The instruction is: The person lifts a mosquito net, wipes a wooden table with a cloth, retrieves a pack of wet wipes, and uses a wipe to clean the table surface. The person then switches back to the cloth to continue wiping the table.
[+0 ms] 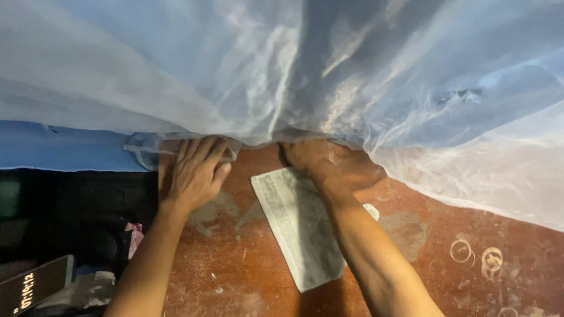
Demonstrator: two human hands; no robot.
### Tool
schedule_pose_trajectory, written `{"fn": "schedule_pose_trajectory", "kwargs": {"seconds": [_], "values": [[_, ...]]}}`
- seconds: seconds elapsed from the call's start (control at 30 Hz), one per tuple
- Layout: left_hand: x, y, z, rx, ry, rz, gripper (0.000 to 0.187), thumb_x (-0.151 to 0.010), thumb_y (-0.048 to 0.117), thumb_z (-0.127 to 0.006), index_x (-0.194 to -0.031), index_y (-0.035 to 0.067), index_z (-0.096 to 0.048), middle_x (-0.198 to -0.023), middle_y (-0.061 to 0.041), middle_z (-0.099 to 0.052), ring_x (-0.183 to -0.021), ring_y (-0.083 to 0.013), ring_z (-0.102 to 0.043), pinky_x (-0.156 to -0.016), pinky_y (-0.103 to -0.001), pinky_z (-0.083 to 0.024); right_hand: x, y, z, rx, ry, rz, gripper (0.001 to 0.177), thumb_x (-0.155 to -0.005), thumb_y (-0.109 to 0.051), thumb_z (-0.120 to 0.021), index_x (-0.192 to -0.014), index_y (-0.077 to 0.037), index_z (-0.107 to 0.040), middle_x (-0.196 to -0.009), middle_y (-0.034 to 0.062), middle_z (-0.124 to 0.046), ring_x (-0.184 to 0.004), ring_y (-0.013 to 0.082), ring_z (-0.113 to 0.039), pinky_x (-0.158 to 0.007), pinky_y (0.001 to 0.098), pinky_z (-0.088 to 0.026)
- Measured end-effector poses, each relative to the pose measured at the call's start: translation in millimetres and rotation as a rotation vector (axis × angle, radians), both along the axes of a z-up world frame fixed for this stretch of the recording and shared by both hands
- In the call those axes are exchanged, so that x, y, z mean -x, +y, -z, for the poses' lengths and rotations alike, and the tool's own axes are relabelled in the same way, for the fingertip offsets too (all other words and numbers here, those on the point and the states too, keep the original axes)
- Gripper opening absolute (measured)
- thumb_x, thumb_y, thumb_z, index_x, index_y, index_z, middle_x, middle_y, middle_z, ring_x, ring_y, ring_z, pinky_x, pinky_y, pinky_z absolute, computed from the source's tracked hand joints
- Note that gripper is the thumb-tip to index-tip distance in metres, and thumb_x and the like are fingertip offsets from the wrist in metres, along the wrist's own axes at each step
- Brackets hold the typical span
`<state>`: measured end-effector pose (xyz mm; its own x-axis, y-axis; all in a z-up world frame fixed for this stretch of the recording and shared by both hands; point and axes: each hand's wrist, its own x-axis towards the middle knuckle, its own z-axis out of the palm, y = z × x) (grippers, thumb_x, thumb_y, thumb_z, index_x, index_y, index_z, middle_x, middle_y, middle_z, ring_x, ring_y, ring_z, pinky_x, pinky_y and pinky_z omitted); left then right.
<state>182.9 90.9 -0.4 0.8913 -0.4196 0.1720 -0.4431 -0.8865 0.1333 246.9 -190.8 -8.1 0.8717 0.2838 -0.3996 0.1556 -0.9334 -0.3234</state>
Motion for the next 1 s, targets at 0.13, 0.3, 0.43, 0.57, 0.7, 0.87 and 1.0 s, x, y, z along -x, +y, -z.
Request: {"fn": "schedule_pose_trajectory", "kwargs": {"seconds": [0.13, 0.3, 0.43, 0.57, 0.7, 0.87, 1.0], "values": [[-65.2, 15.6, 13.4, -0.136, 0.222, -0.187, 0.046, -0.096, 0.04, -0.048, -0.126, 0.007, -0.059, -0.126, -0.018, -0.064, -0.114, -0.0367, -0.062, -0.101, -0.057, -0.043, 53.5, -23.6, -2.9, -0.208, -0.43, -0.059, 0.047, -0.104, -0.043, -0.04, -0.124, -0.006, -0.061, -0.117, 0.02, -0.066, -0.11, 0.0357, -0.062, -0.101, 0.0512, -0.045], [-61.2, 24.1, 18.0, -0.103, 0.318, -0.327, 0.045, -0.096, 0.041, -0.048, -0.126, 0.009, -0.06, -0.121, -0.016, -0.065, -0.109, -0.0334, -0.063, -0.097, -0.054, -0.046, 114.0, -100.6, 6.0, -0.451, -0.484, 0.146, 0.052, -0.095, -0.042, -0.052, -0.129, -0.003, -0.06, -0.123, 0.022, -0.062, -0.108, 0.034, -0.062, -0.093, 0.0435, -0.05], [-27.6, 27.2, -1.2, -0.14, 0.182, -0.337, 0.044, -0.097, 0.041, -0.048, -0.125, 0.01, -0.06, -0.118, -0.014, -0.066, -0.106, -0.0307, -0.065, -0.093, -0.052, -0.049, 114.6, -156.9, 1.2, -0.349, -0.428, 0.238, 0.053, -0.101, -0.043, -0.048, -0.13, -0.001, -0.06, -0.125, 0.0212, -0.063, -0.117, 0.0403, -0.057, -0.101, 0.0499, -0.045], [-5.1, 45.6, 5.4, -0.378, -0.009, -0.32, 0.042, -0.097, 0.041, -0.048, -0.124, 0.012, -0.061, -0.114, -0.012, -0.068, -0.102, -0.028, -0.067, -0.09, -0.049, -0.052, 84.9, -156.2, 3.5, -0.109, -0.299, 0.014, 0.056, -0.099, -0.053, -0.04, -0.125, -0.007, -0.06, -0.12, 0.0174, -0.064, -0.111, 0.0378, -0.059, -0.1, 0.0515, -0.043], [-44.0, 108.9, 52.2, -0.063, 0.733, -0.828, 0.056, -0.11, 0.045, -0.032, -0.134, 0.001, -0.057, -0.129, -0.027, -0.058, -0.114, -0.0409, -0.058, -0.096, -0.053, -0.048, 17.8, -141.9, 26.4, -0.046, 0.284, 0.462, 0.07, -0.107, -0.062, -0.022, -0.131, -0.009, -0.06, -0.104, 0.0249, -0.07, -0.089, 0.0338, -0.071, -0.094, 0.0414, -0.053], [-46.3, 140.4, 95.2, 0.169, 0.285, -0.658, 0.049, -0.11, 0.036, -0.042, -0.134, -0.003, -0.058, -0.13, -0.033, -0.056, -0.113, -0.0504, -0.054, -0.088, -0.057, -0.045, 36.9, -130.2, 28.5, -0.097, -0.085, 0.397, 0.058, -0.1, -0.052, -0.042, -0.125, -0.005, -0.064, -0.104, 0.0215, -0.069, -0.09, 0.0325, -0.067, -0.084, 0.043, -0.053], [11.8, 93.8, 61.7, 0.012, -0.195, -0.619, 0.03, -0.107, 0.025, -0.058, -0.109, -0.002, -0.07, -0.102, -0.021, -0.07, -0.092, -0.0381, -0.067, -0.093, -0.049, -0.052, 120.7, -141.9, -1.4, -0.323, -0.68, 0.2, 0.038, -0.092, -0.033, -0.059, -0.118, -0.007, -0.067, -0.108, 0.0167, -0.071, -0.096, 0.0303, -0.066, -0.083, 0.0437, -0.054]]}}
